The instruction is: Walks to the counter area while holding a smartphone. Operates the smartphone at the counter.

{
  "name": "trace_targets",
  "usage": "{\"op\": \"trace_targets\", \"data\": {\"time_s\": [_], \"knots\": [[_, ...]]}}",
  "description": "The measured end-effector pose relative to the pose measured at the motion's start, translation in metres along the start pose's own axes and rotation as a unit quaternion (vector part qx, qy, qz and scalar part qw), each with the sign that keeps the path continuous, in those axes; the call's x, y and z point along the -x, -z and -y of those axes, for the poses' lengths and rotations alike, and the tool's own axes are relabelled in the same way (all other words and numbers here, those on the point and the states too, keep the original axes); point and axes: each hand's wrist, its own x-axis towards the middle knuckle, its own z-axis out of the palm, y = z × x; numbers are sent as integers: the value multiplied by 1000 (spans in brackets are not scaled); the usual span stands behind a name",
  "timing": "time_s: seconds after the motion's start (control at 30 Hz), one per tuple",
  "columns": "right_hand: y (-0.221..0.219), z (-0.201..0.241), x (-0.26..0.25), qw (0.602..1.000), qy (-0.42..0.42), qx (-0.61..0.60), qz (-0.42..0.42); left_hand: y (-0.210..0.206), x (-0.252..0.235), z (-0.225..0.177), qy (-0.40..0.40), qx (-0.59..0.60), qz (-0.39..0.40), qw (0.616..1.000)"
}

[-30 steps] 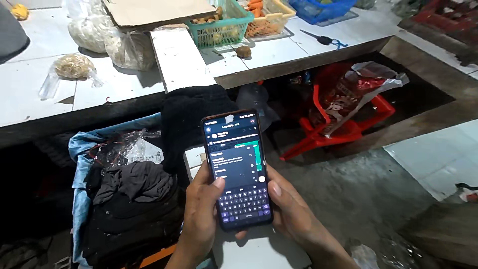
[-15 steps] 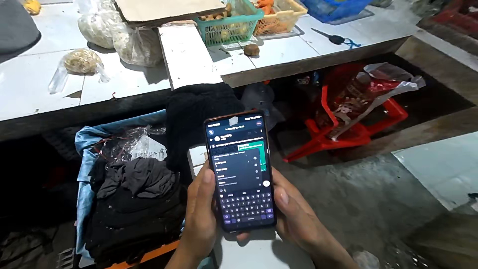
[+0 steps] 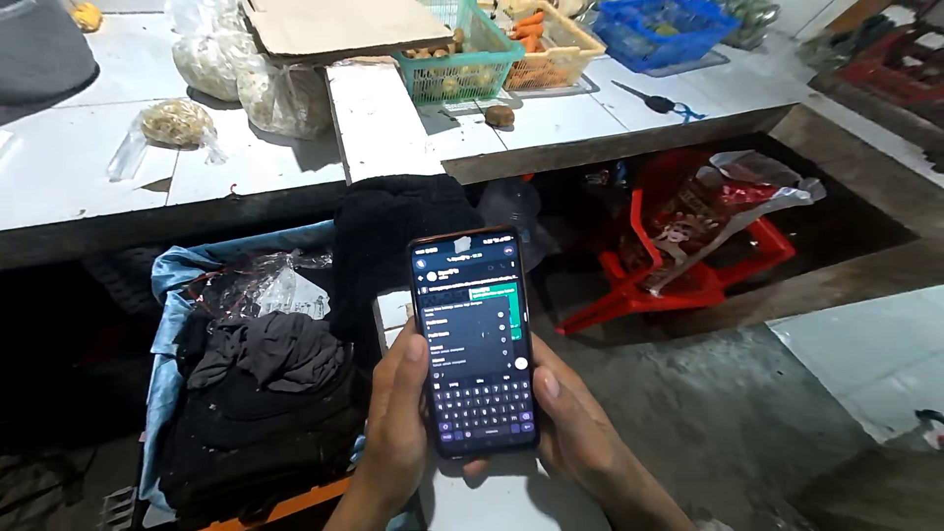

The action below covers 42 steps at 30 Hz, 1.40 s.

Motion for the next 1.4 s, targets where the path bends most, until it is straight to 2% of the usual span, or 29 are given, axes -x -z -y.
{"op": "trace_targets", "data": {"time_s": [0.2,0.57,0.8,1.0,1.4], "knots": [[-2,0,-1,1000,7,6,-5,-1,-2,-2,-8,-21,5,1000],[-3,-1,-1,999,19,31,21,-3,-1,-1,6,10,-20,1000],[-3,-2,-1,999,20,31,26,-3,0,-2,1,31,-8,999],[-3,-2,-1,999,20,31,24,-6,0,-3,3,22,-26,999],[-1,-1,-1,999,11,19,26,-1,2,-2,-5,-5,-7,1000]]}}
